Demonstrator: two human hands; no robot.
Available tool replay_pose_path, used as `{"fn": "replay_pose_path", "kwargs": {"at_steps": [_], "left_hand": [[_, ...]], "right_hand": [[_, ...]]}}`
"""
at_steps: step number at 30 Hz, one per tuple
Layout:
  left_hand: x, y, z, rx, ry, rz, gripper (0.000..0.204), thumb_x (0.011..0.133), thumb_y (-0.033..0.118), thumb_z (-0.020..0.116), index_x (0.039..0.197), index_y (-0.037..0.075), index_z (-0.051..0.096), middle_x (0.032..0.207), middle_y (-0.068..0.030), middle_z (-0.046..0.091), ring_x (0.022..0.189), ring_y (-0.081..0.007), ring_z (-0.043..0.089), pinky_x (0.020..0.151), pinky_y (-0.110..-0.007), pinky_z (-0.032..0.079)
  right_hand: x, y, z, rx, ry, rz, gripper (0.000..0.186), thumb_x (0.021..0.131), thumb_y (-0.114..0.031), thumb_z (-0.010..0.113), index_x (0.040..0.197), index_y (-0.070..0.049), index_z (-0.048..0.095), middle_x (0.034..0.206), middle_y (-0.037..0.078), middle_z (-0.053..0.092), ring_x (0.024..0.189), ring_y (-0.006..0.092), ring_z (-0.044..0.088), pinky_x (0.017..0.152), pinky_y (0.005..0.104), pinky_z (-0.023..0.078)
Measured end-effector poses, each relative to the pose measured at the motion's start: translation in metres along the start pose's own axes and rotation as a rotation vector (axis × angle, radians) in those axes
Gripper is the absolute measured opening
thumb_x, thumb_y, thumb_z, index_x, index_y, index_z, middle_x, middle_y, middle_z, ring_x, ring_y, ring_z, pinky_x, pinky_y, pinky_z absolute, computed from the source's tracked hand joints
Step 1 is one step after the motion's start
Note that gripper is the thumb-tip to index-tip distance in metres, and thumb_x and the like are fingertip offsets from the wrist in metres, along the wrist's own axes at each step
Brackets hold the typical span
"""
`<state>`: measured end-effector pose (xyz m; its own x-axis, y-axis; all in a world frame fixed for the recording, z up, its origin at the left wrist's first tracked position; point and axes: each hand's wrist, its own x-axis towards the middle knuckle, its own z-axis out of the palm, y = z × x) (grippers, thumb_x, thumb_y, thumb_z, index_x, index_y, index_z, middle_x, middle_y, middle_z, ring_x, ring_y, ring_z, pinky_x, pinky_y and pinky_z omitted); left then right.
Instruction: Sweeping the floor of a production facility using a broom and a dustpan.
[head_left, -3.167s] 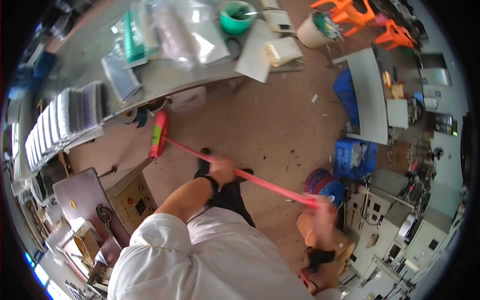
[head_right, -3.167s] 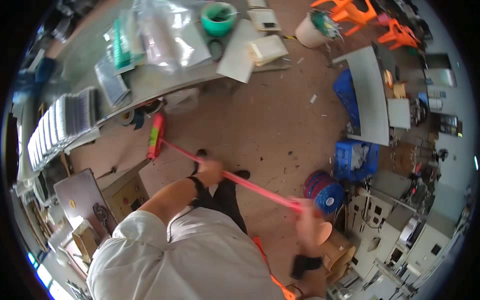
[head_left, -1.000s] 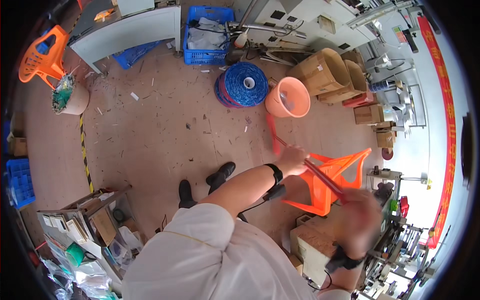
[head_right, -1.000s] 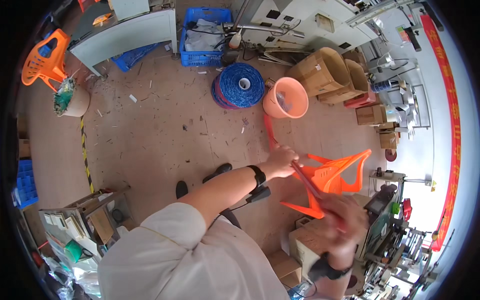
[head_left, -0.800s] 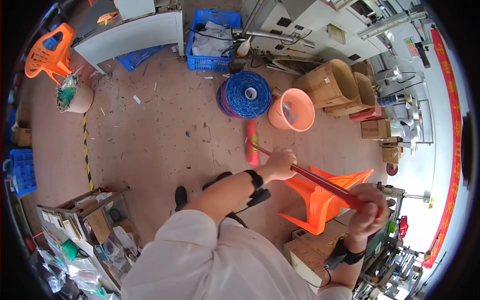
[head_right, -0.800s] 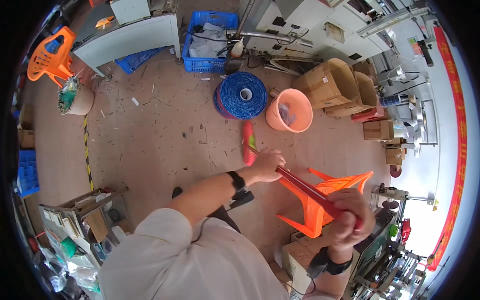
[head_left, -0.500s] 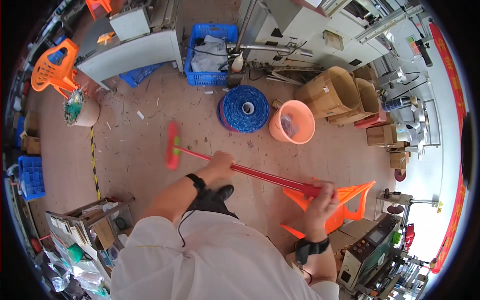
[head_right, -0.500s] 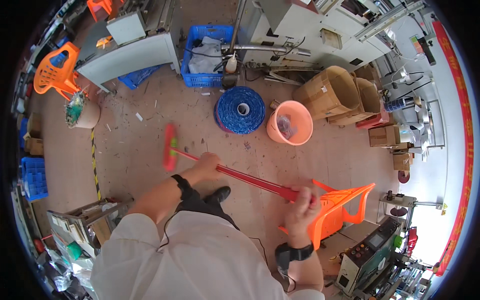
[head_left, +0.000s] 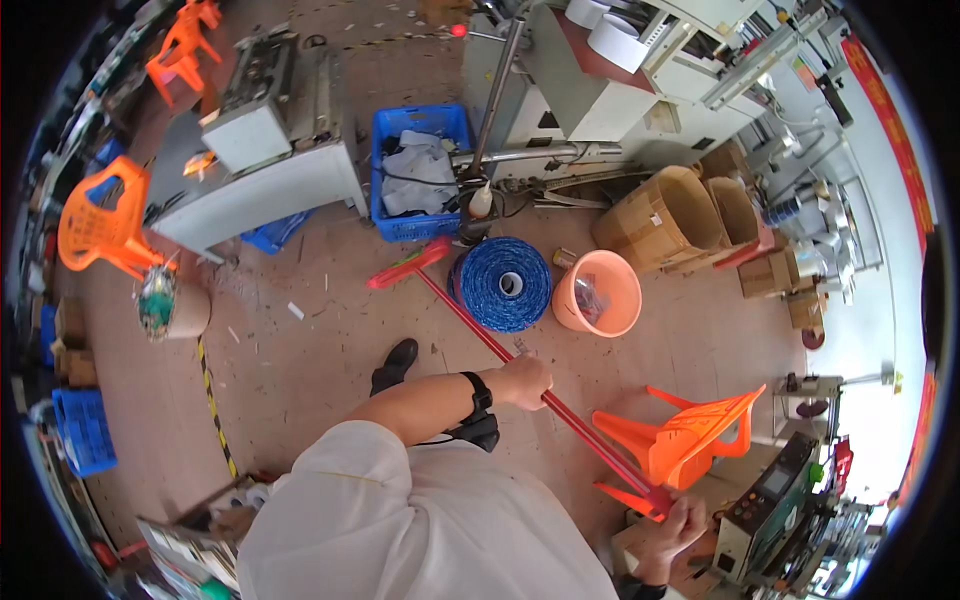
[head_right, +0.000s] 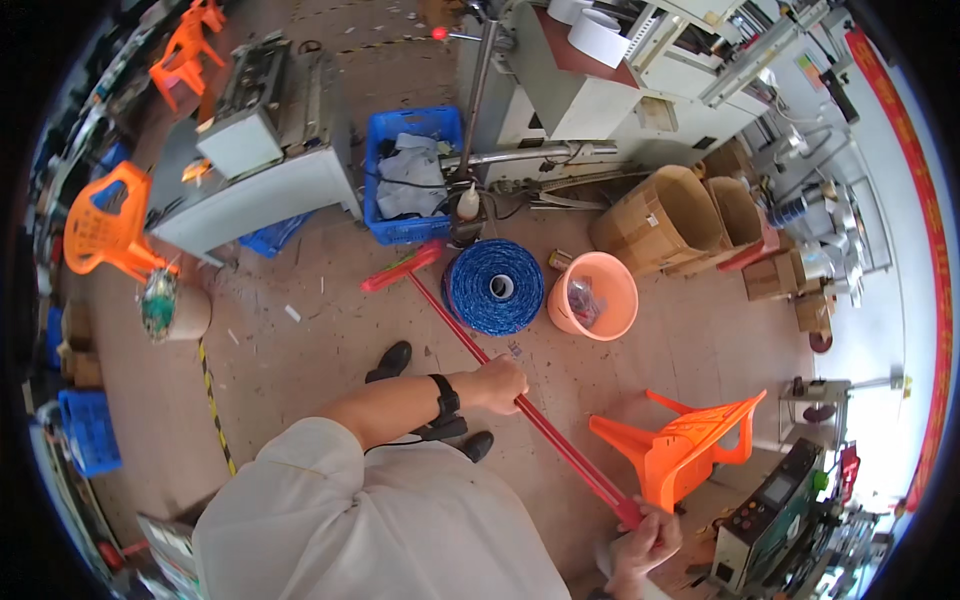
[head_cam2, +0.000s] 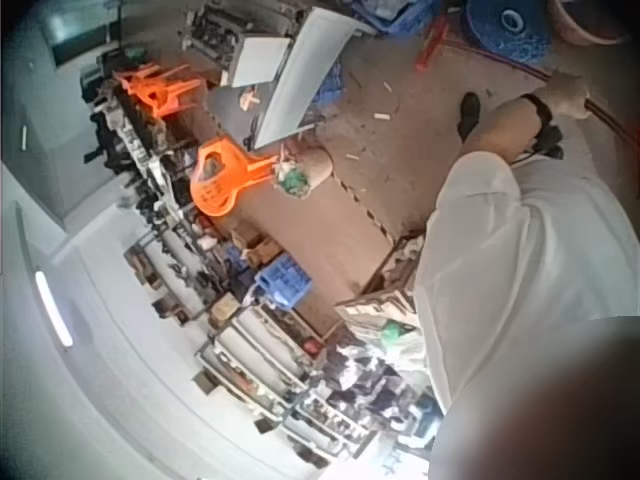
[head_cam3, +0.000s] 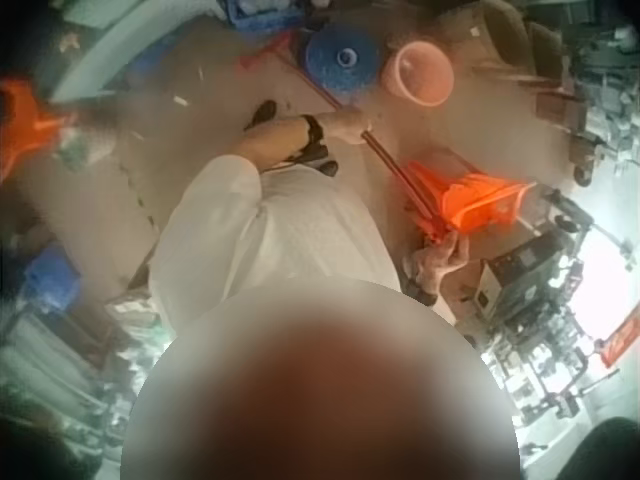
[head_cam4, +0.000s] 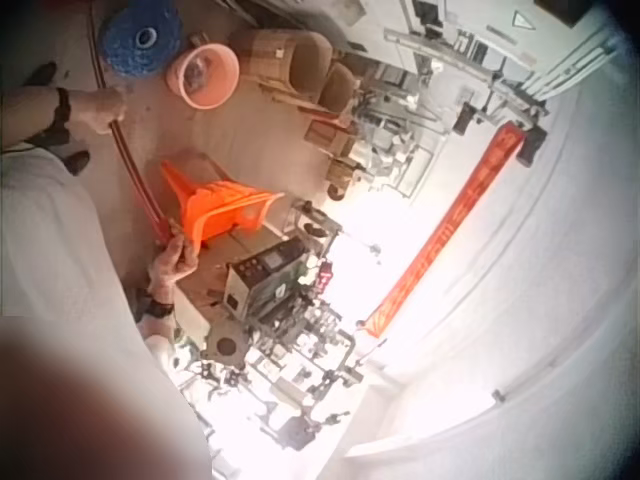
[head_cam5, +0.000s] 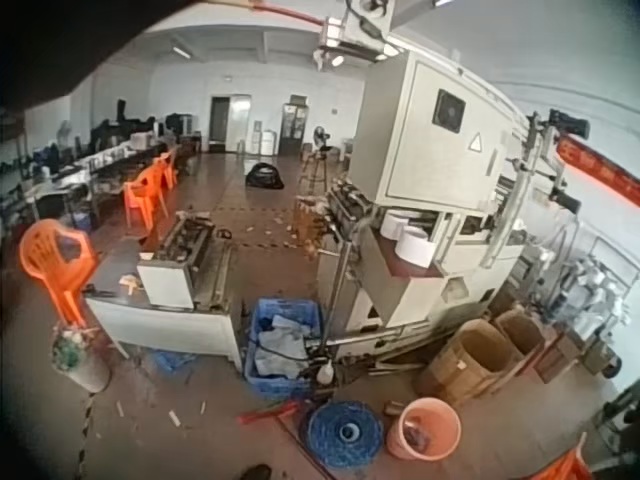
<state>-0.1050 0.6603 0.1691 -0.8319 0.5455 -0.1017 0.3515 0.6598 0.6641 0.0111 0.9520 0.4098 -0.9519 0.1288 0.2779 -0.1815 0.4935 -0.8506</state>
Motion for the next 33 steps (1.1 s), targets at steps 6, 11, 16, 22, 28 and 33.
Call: {"fn": "replay_pose_path", "kwargs": {"at_steps": [6, 11, 16, 22, 28, 33], "left_hand": [[-0.040, -0.089, -0.012, 0.252, -0.245, 0.230, 0.019, 0.072, 0.027, 0.067, 0.076, 0.010, 0.075, 0.080, -0.0089, 0.069, 0.097, -0.0263, 0.063, 0.099, -0.055, 0.034], [-0.069, -0.137, -0.009, 0.333, -0.356, 0.293, 0.018, 0.073, 0.025, 0.065, 0.077, 0.011, 0.075, 0.077, -0.0075, 0.068, 0.091, -0.0255, 0.062, 0.100, -0.053, 0.034], [-0.101, -0.163, -0.001, 0.341, -0.284, 0.269, 0.019, 0.079, 0.024, 0.061, 0.079, 0.011, 0.076, 0.082, -0.0066, 0.068, 0.094, -0.0252, 0.060, 0.105, -0.056, 0.029], [-0.157, -0.165, 0.040, 0.450, -0.456, 0.268, 0.025, 0.088, 0.021, 0.053, 0.082, 0.010, 0.075, 0.087, -0.0069, 0.067, 0.100, -0.0254, 0.059, 0.111, -0.060, 0.024], [-0.210, -0.170, 0.078, 0.476, -0.508, 0.295, 0.026, 0.088, 0.019, 0.051, 0.083, 0.009, 0.074, 0.085, -0.0072, 0.067, 0.099, -0.0257, 0.059, 0.111, -0.061, 0.024], [-0.227, -0.221, 0.066, 0.567, -0.503, 0.340, 0.024, 0.087, 0.017, 0.052, 0.083, 0.008, 0.074, 0.084, -0.0074, 0.066, 0.099, -0.0248, 0.059, 0.113, -0.060, 0.022]], "right_hand": [[-0.127, -0.014, 0.118, 0.216, 0.056, 0.401, 0.045, 0.098, -0.040, 0.057, 0.101, 0.004, 0.066, 0.096, 0.018, 0.070, 0.063, 0.0191, 0.065, 0.054, 0.0350, 0.055], [-0.184, -0.022, 0.175, 0.216, 0.085, 0.578, 0.040, 0.097, -0.035, 0.060, 0.105, 0.005, 0.065, 0.107, 0.020, 0.069, 0.069, 0.0204, 0.068, 0.063, 0.0350, 0.057], [-0.215, -0.032, 0.201, 0.238, -0.024, 0.817, 0.035, 0.096, -0.029, 0.064, 0.107, 0.004, 0.063, 0.106, 0.017, 0.069, 0.075, 0.0200, 0.069, 0.071, 0.0327, 0.057], [-0.277, -0.028, 0.230, 0.083, -0.285, 1.019, 0.040, 0.090, -0.022, 0.070, 0.122, 0.000, 0.059, 0.094, 0.013, 0.071, 0.076, 0.0164, 0.068, 0.070, 0.0300, 0.055], [-0.363, -0.028, 0.263, -0.306, -0.552, 1.045, 0.049, 0.083, -0.019, 0.071, 0.127, -0.005, 0.055, 0.092, 0.022, 0.068, 0.081, 0.0361, 0.069, 0.073, 0.0419, 0.055], [-0.408, -0.018, 0.336, -0.062, -0.437, 1.036, 0.050, 0.084, -0.020, 0.069, 0.131, -0.011, 0.056, 0.090, 0.022, 0.067, 0.083, 0.0376, 0.068, 0.073, 0.0435, 0.054]]}}
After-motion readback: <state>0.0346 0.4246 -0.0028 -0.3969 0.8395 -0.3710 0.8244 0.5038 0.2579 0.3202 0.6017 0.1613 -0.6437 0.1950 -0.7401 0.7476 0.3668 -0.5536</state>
